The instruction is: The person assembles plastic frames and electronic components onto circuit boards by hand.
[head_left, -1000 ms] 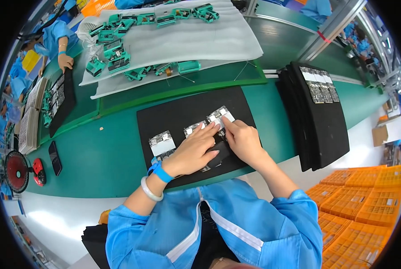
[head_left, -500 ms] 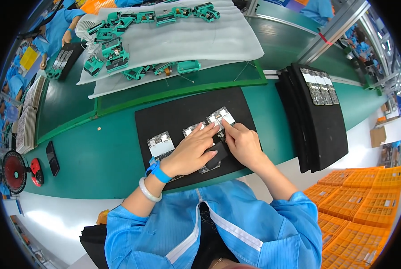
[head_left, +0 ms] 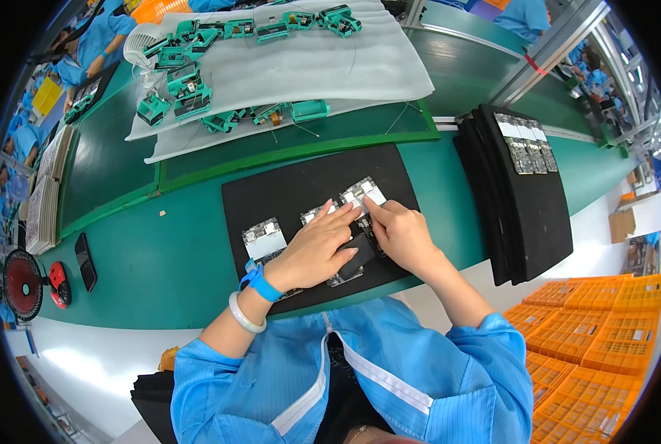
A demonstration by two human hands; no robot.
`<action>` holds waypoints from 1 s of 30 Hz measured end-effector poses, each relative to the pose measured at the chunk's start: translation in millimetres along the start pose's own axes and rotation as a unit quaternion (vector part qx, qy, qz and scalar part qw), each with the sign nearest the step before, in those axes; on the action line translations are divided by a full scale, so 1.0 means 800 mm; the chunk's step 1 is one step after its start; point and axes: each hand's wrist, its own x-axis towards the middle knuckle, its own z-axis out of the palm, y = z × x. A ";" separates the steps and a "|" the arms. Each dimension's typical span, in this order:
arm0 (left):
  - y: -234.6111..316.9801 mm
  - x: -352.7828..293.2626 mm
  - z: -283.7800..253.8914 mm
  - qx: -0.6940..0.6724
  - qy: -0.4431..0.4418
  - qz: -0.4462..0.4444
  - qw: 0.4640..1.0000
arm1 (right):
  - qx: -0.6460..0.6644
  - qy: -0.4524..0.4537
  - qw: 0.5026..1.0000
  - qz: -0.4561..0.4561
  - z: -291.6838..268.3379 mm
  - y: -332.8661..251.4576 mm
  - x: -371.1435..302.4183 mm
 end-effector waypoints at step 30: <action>0.025 -0.074 -0.025 -0.042 0.022 -0.073 0.996 | 0.011 0.046 0.998 -0.032 0.003 -0.053 -0.019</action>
